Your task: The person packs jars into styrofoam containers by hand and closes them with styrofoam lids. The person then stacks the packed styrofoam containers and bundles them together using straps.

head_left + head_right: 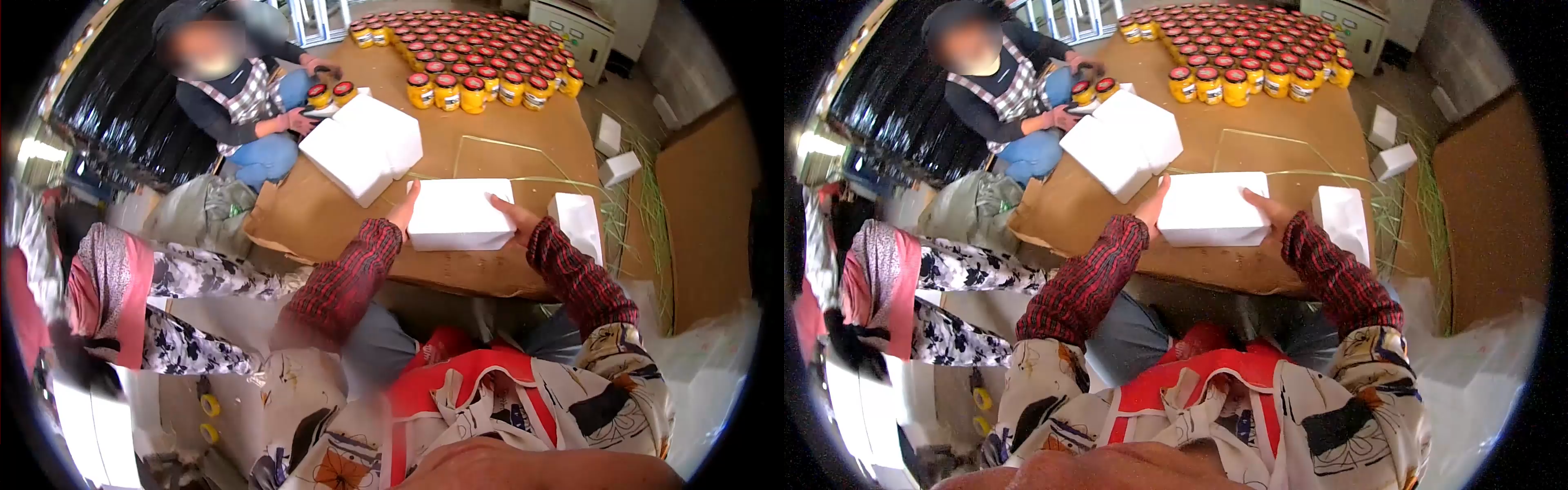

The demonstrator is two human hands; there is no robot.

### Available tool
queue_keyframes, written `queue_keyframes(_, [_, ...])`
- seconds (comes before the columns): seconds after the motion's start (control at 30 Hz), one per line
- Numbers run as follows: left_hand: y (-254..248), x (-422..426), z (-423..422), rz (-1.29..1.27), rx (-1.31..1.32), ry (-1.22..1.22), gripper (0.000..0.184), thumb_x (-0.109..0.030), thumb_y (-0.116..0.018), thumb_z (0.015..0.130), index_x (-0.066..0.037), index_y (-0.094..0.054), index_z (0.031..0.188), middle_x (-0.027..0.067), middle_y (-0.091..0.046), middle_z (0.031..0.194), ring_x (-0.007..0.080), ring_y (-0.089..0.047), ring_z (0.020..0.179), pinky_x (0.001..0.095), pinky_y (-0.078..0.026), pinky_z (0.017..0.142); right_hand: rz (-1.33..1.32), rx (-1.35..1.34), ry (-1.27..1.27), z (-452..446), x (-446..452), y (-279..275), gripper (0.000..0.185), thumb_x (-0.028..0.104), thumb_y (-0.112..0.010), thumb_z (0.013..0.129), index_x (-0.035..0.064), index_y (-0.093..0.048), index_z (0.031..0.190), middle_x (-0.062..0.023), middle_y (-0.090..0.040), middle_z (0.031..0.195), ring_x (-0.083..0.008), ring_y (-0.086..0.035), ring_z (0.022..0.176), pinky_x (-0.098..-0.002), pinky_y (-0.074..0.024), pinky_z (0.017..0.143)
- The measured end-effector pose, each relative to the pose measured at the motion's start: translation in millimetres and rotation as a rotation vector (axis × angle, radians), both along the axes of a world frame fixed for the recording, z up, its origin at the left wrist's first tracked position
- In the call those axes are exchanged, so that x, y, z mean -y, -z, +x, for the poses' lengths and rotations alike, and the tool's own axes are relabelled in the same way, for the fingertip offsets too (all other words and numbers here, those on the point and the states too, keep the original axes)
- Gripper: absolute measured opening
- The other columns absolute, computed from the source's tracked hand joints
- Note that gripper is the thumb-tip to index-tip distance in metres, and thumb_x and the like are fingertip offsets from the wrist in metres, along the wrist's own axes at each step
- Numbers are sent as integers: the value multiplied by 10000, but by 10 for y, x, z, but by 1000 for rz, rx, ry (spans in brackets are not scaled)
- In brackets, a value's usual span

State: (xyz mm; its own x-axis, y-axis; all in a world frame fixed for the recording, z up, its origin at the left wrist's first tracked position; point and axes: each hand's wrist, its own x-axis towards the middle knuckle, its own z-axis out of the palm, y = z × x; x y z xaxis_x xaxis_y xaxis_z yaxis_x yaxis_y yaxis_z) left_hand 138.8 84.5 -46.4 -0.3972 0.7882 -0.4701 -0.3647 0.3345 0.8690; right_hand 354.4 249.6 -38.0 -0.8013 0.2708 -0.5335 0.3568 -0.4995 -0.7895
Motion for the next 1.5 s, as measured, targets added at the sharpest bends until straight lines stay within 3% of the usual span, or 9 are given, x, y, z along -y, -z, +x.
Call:
queue_keyframes(0.03, [-99, 19, 58, 122, 325, 30, 776, -623, -325, 929, -14, -321, 1411, 139, -397, 1423, 262, -405, 1284, 404, -334, 1048, -17, 36, -2, 9, -55, -3, 721, 624, -537, 832, 91, -468, 1312, -80, -652, 1067, -200, -675, 778, -299, -563, 531])
queue_keyframes(0.07, [17, 26, -20, 85, 303, 24, 810, -668, -235, 915, -34, -330, 1411, 124, -387, 1435, 269, -405, 1288, 421, -348, 1043, -90, 39, -154, 0, -206, 90, 786, 656, -549, 803, 115, -417, 1358, -137, -561, 1235, -278, -613, 1016, -477, -562, 690])
queue_keyframes(0.27, [-194, 271, -68, -36, 239, -79, 795, -694, -185, 903, -107, -373, 1406, 131, -436, 1401, 256, -429, 1272, 448, -370, 1011, -15, 16, 44, -88, 177, -26, 757, 697, -504, 796, 184, -426, 1347, -80, -595, 1176, -281, -624, 917, -421, -534, 629])
queue_keyframes(0.37, [156, 351, -493, -42, 0, -265, 814, -695, -252, 900, -9, -619, 1140, 103, -654, 1081, 198, -594, 981, 324, -446, 874, -83, 67, 65, -176, 372, -166, 771, 687, -467, 827, 150, -378, 1374, -114, -556, 1230, -304, -592, 992, -444, -523, 653])
queue_keyframes(0.43, [174, 460, -769, 96, -221, -424, 800, -717, -369, 859, 26, -661, 913, 80, -648, 836, 162, -594, 786, 298, -464, 769, -207, -286, -111, -313, 486, -247, 775, 687, -419, 850, 126, -358, 1381, -131, -534, 1253, -312, -572, 1034, -455, -522, 672])
queue_keyframes(0.77, [-1213, 1294, -1154, 539, -385, -987, 668, -573, -397, 935, 30, -681, 894, 93, -664, 912, 147, -585, 844, 283, -447, 808, -70, -248, 78, -1435, 1352, -1092, 738, 677, -469, 834, 171, -356, 1359, -35, -496, 1234, -219, -512, 1024, -356, -465, 673])
queue_keyframes(0.93, [-852, 1502, -1697, 806, -160, -1103, 682, -549, -372, 945, 62, -671, 894, 93, -677, 842, 152, -613, 739, 271, -461, 724, 3, -264, 23, -1879, 1524, -1037, 788, 638, -500, 843, 221, -225, 1453, -21, -320, 1417, -243, -372, 1192, -473, -422, 816])
queue_keyframes(1.07, [-694, 1513, -1926, 735, -168, -1171, 677, -608, -351, 920, 9, -630, 896, 62, -649, 769, 147, -591, 683, 274, -460, 665, 7, -298, -94, -2093, 1488, -832, 832, 655, -447, 862, 218, -136, 1498, -5, -136, 1537, -238, -200, 1347, -529, -345, 949])
queue_keyframes(1.5, [-900, 1664, -1568, 863, -110, -1171, 606, -591, -356, 926, -44, -588, 808, 33, -603, 684, 134, -575, 616, 249, -454, 598, 68, -297, -64, -1877, 1752, -877, 839, 655, -413, 878, 170, -126, 1500, -19, -129, 1546, -229, -194, 1365, -525, -309, 997])
